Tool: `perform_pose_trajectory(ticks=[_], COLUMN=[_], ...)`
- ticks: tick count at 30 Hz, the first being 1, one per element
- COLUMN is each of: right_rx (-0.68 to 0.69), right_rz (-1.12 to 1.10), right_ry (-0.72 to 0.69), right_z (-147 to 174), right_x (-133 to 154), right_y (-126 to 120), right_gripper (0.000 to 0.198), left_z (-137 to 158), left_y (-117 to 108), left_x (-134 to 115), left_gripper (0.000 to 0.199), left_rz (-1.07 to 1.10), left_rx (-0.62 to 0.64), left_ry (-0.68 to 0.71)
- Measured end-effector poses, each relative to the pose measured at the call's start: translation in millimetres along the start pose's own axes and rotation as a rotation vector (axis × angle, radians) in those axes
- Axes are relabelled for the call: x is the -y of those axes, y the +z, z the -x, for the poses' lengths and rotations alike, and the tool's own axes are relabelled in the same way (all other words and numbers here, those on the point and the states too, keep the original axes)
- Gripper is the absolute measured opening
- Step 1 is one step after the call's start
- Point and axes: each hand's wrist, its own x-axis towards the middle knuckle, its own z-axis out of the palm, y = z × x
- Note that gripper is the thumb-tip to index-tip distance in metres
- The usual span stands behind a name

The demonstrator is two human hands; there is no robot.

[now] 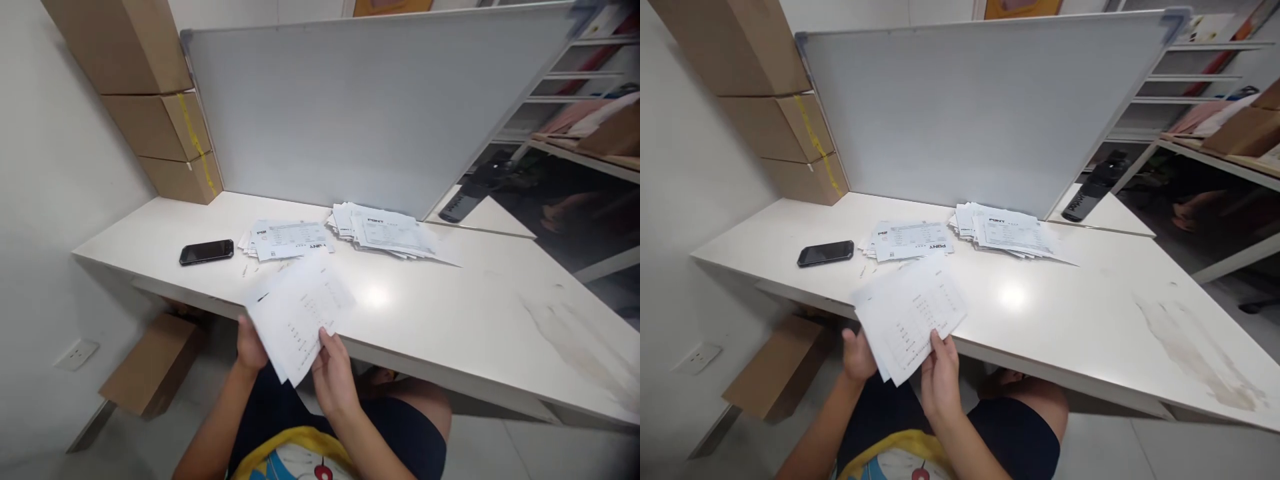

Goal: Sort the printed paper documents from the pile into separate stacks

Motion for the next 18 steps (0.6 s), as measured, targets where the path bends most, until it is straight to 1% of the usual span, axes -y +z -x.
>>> perform_pose_trajectory(ticks=[1, 3, 5, 6, 8, 11, 13, 15, 17, 18], right_rx=[-0.038, -0.092, -0.106, -0.104, -0.111, -0.204, -0.223, -0.172, -0.126, -0.133], right_rz=[0.002, 0.029, 0.081, 0.116, 0.187, 0.282, 0.383, 0.503, 0.592, 0.621], right_ry=[-0.026, -0.082, -0.142, -0.175, -0.244, -0.316, -0.286, -0.189, -0.103, -0.094], right_z=[0, 0, -2, -5, -13, -24, -25, -20, -14, -12], right_x=[2, 4, 8, 13, 28, 65, 89, 104, 111, 114], right_y=[-5, -17, -32, -42, -66, -103, -121, -133, -139, -140], right_gripper=[0.047, 0.049, 0.049, 0.048, 0.047, 0.048, 0.050, 0.052, 0.054, 0.053], left_z=[2, 4, 5, 4, -1, -7, -7, -3, 0, -1], left_y=[1, 8, 20, 26, 35, 39, 37, 33, 28, 26], left_x=[5, 13, 16, 15, 11, 8, 11, 17, 22, 23], left_gripper=[0.064, 0.060, 0.059, 0.059, 0.058, 0.055, 0.053, 0.051, 0.046, 0.043], left_rz=[0.073, 0.255, 0.356, 0.369, 0.366, 0.324, 0.290, 0.229, 0.139, 0.091], left_rx=[0.059, 0.146, 0.151, 0.130, 0.094, 0.105, 0.113, 0.125, 0.145, 0.157], left_ry=[0.002, -0.060, -0.139, -0.165, -0.170, -0.136, -0.143, -0.135, -0.068, -0.016])
